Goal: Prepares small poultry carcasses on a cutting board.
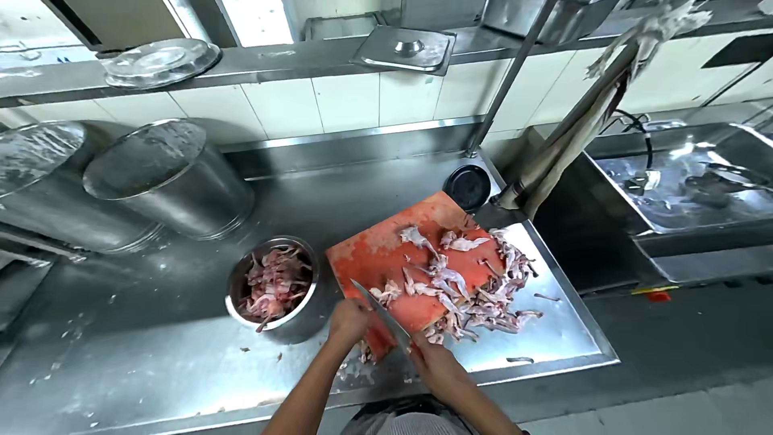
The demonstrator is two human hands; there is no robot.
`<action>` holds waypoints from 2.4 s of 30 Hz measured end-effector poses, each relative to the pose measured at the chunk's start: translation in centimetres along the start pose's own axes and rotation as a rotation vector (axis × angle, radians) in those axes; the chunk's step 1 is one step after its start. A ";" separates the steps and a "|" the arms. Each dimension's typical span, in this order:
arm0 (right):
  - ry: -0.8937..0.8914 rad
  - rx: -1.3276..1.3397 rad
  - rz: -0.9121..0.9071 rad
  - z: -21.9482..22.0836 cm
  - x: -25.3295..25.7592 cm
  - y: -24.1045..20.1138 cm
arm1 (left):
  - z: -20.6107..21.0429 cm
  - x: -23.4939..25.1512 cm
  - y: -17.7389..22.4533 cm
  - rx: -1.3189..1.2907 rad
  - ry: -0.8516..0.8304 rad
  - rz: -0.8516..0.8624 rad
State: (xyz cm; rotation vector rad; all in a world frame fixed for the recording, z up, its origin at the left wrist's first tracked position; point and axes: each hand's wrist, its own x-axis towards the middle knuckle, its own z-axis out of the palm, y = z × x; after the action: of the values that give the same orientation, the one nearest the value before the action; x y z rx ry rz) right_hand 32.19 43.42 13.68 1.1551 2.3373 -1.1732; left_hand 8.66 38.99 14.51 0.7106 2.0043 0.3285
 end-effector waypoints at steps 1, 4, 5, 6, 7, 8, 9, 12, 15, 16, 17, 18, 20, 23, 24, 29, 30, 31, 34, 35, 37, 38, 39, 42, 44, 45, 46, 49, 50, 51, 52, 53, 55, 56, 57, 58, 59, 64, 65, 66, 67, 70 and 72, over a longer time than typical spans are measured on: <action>0.004 -0.022 0.030 0.1 0.3 -0.1 | 0.1 -0.1 -0.4 0.003 -0.007 -0.010; 0.025 -0.116 0.126 -0.3 0.7 -1.2 | 0.5 -0.2 -1.2 -0.121 -0.013 -0.043; 0.028 -0.148 0.142 -0.4 0.7 -1.6 | 0.6 -0.2 -1.4 -0.167 -0.011 -0.050; 0.028 -0.179 0.152 -0.4 0.7 -1.9 | 0.8 -0.4 -1.6 -0.192 -0.008 -0.050; 0.031 -0.205 0.158 -0.4 0.7 -2.1 | 0.9 -0.5 -1.8 -0.186 0.000 -0.041; 0.033 -0.228 0.163 -0.5 0.7 -2.2 | 0.8 -0.6 -1.8 -0.135 0.017 -0.023; 0.033 -0.241 0.165 -0.7 0.7 -2.4 | 0.5 -0.8 -1.6 -0.038 0.045 -0.003; -0.012 -0.231 0.153 -1.4 0.7 -2.6 | 0.2 -1.4 -1.1 0.216 0.174 0.062; -0.049 -0.190 0.122 -1.5 0.7 -2.1 | 0.0 -0.5 -1.8 0.336 0.239 0.150; -0.050 -0.171 0.115 -1.3 0.4 -1.7 | -0.2 -0.3 -1.9 0.366 0.242 0.188; -0.050 -0.156 0.113 -1.0 -0.1 -1.3 | -0.4 0.0 -2.1 0.393 0.240 0.231; -0.053 -0.145 0.116 -0.6 -0.7 -0.9 | -0.5 0.4 -2.4 0.420 0.242 0.282; -0.056 -0.102 0.114 0.3 -1.9 0.1 | -0.7 1.1 -3.1 0.451 0.241 0.387; -0.067 -0.065 0.102 0.6 -1.7 0.1 | -1.0 1.8 -3.6 0.484 0.227 0.496; -0.069 -0.060 0.099 0.4 -1.1 -0.6 | -1.0 1.9 -3.7 0.502 0.224 0.526; -0.079 -0.108 0.131 -0.3 1.2 -3.3 | -1.6 1.5 -3.9 0.562 0.248 0.584; -0.077 -0.112 0.142 0.0 0.3 -2.9 | -2.0 1.3 -4.0 0.563 0.247 0.557; -0.072 -0.120 0.159 0.3 -0.9 -2.0 | -2.1 1.2 -4.2 0.551 0.255 0.539; -0.105 -0.147 0.264 1.4 -4.9 1.6 | -1.5 0.1 -4.8 0.429 0.317 0.475; -0.120 -0.157 0.300 1.7 -5.6 2.6 | -1.7 -0.4 -5.0 0.363 0.355 0.424; -0.148 -0.156 0.327 2.0 -6.2 3.4 | -2.8 -1.6 -5.7 0.260 0.415 0.299; -0.161 -0.154 0.322 1.8 -6.3 3.4 | -3.3 -2.1 -6.0 0.241 0.406 0.241; -0.173 -0.141 0.300 1.4 -6.4 3.3 | -3.6 -2.6 -6.1 0.234 0.368 0.204; -0.104 -0.046 0.175 0.1 -8.0 4.6 | -2.2 -3.5 -4.6 0.211 0.232 0.287; 0.082 0.055 0.146 0.5 -9.7 6.1 | -0.5 -3.3 -2.0 0.107 0.186 0.406; 0.178 0.101 0.152 0.8 -10.5 6.8 | 0.3 -3.0 -0.3 0.006 0.154 0.454; 0.260 0.143 0.171 1.0 -11.0 7.4 | 1.1 -2.6 1.5 -0.129 0.121 0.496; 0.420 0.207 0.266 0.5 -10.8 8.2 | 2.6 -1.1 5.7 -0.323 0.082 0.617; 0.449 0.183 0.299 0.0 -10.2 8.1 | 2.4 -0.6 6.1 -0.119 0.122 0.651; 0.471 0.146 0.325 -0.6 -9.2 8.0 | 2.0 -0.3 6.2 0.144 0.137 0.658; 0.484 0.099 0.345 -1.4 -8.0 7.6 | 1.7 0.0 6.0 0.370 0.133 0.651; 0.481 0.047 0.360 -2.2 -6.8 7.0 | 1.6 0.5 5.4 0.519 0.101 0.634; 0.442 -0.050 0.354 -4.2 -3.9 5.4 | 1.5 1.4 3.7 0.595 0.023 0.598; 0.428 -0.086 0.334 -5.0 -2.3 4.4 | 1.3 1.8 2.9 0.542 0.005 0.591; 0.424 -0.110 0.303 -5.5 -0.6 3.5 | 1.0 2.0 2.3 0.462 0.001 0.579; 0.426 -0.133 0.268 -5.9 1.0 2.7 | 0.7 2.1 1.8 0.376 0.010 0.562; 0.445 -0.168 0.232 -6.0 2.4 2.0 | 0.5 2.2 1.3 0.302 0.033 0.536; 0.475 -0.247 -0.005 -4.4 4.0 -2.9 | 1.7 2.2 -0.5 0.060 0.218 0.474; 0.399 -0.249 -0.046 -3.6 4.0 -3.9 | 2.0 2.1 -0.7 0.031 0.240 0.472; 0.334 -0.255 -0.070 -2.6 4.2 -4.5 | 2.2 2.1 -0.9 0.009 0.254 0.467; 0.266 -0.256 -0.074 -1.7 4.7 -4.9 | 2.5 2.1 -1.1 -0.013 0.270 0.470; 0.225 -0.344 -0.082 -0.2 6.5 -5.0 | 2.8 2.2 -1.2 -0.037 0.303 0.480; 0.225 -0.383 -0.073 -0.4 7.1 -5.2 | 2.6 1.8 -1.1 0.083 0.305 0.520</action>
State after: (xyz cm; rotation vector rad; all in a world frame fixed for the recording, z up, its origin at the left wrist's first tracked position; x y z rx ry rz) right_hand 23.73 45.63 12.85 1.1158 2.6368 -0.5971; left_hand 9.82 39.09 11.38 1.3018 2.0995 0.6959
